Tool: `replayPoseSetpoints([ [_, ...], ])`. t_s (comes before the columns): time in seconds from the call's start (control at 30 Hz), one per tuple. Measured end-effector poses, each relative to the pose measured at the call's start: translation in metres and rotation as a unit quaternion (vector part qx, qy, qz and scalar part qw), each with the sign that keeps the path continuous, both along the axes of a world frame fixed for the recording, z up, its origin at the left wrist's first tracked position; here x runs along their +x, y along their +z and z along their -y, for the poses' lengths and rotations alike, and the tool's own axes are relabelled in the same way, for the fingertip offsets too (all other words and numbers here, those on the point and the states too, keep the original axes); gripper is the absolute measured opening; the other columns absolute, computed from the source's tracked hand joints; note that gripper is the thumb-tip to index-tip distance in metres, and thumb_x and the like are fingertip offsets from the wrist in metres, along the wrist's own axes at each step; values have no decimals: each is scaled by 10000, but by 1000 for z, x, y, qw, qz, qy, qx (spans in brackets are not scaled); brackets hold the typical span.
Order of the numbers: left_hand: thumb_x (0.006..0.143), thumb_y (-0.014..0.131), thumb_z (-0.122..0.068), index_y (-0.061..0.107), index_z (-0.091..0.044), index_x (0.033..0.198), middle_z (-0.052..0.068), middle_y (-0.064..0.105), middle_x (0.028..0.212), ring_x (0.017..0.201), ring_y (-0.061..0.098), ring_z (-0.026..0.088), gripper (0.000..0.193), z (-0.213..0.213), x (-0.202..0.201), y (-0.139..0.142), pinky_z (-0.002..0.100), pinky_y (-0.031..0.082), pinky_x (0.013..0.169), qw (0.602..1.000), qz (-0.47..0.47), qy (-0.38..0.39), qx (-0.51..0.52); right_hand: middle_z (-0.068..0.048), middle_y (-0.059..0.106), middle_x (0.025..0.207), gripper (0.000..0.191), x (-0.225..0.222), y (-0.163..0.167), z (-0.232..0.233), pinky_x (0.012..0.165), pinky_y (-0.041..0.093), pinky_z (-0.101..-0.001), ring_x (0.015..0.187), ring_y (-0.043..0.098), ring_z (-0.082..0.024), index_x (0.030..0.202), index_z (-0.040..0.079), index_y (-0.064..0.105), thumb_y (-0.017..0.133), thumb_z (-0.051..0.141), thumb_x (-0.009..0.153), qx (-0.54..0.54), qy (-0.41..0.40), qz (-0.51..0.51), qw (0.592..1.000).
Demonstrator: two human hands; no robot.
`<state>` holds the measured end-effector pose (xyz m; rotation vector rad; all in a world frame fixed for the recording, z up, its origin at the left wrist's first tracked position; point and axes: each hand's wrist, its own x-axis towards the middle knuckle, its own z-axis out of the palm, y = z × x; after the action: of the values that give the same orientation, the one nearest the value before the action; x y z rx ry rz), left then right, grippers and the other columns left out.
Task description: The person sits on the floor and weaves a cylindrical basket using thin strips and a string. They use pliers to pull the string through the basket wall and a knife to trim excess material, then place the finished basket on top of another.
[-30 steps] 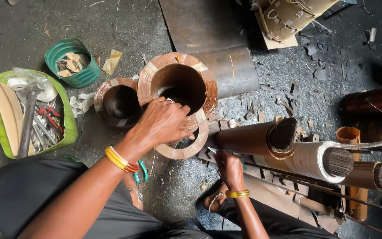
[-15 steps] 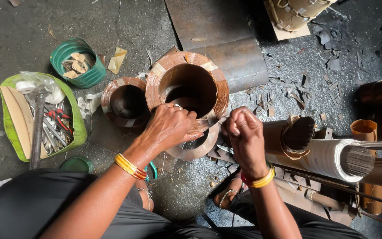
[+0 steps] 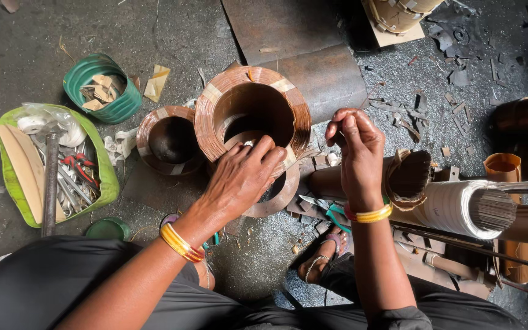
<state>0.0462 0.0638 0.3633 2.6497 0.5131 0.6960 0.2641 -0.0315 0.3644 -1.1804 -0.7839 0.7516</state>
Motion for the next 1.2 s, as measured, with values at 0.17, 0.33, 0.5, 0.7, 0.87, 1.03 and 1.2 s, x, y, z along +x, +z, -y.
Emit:
replayPoseSetpoints([
  [0.17,764,784,-80,568,-27,1170,133,545,1106,943,641,342,463,6,-2,1,454,502,815,997,13,-12,-79,-53,632,883,223,0,-2,-10,717,499,-271,824,595,-126,1066,19,632,484,171,1135,6,7,-17,1000],
  [0.33,759,771,-41,567,-34,1125,132,548,1072,913,634,354,419,6,-3,1,463,498,805,996,17,-9,-84,-52,622,863,221,1,-4,-19,665,491,-260,797,612,-130,1079,14,642,502,174,1142,1,7,-6,1000],
  [0.5,786,762,-23,562,-102,961,82,556,1054,886,644,300,277,11,1,0,454,492,812,994,-9,9,-104,-76,660,1020,175,-23,12,-35,717,577,-265,920,690,-156,1204,58,616,557,116,1050,-34,-6,7,999],
  [0.7,567,843,-136,664,6,1085,157,593,1201,1048,656,306,566,-18,-19,12,514,447,950,994,41,-99,12,-202,554,1293,426,-64,37,4,940,518,-407,1184,571,-297,1263,-6,590,695,25,851,-16,-94,560,823],
  [0.87,548,851,-233,723,-20,1034,126,692,1086,1170,643,295,545,-61,-58,1,457,422,1155,989,-29,-57,133,-110,698,1254,367,-67,26,25,1047,470,-498,1212,638,-282,1137,68,706,761,69,773,-4,83,664,743],
  [1.03,647,848,-228,715,-52,881,121,709,904,965,687,263,322,-55,-61,-21,453,428,1167,984,-42,-59,161,-72,717,1133,228,-61,25,29,1052,523,-428,1122,682,-273,1077,59,683,736,2,862,-25,92,626,774],
  [1.2,699,850,-360,715,-33,853,139,697,834,822,680,263,386,-26,-40,-31,490,450,1058,991,-39,-33,127,-129,688,1070,296,-55,36,39,898,511,-434,1030,638,-344,1118,21,690,766,32,831,-69,88,658,745],
])
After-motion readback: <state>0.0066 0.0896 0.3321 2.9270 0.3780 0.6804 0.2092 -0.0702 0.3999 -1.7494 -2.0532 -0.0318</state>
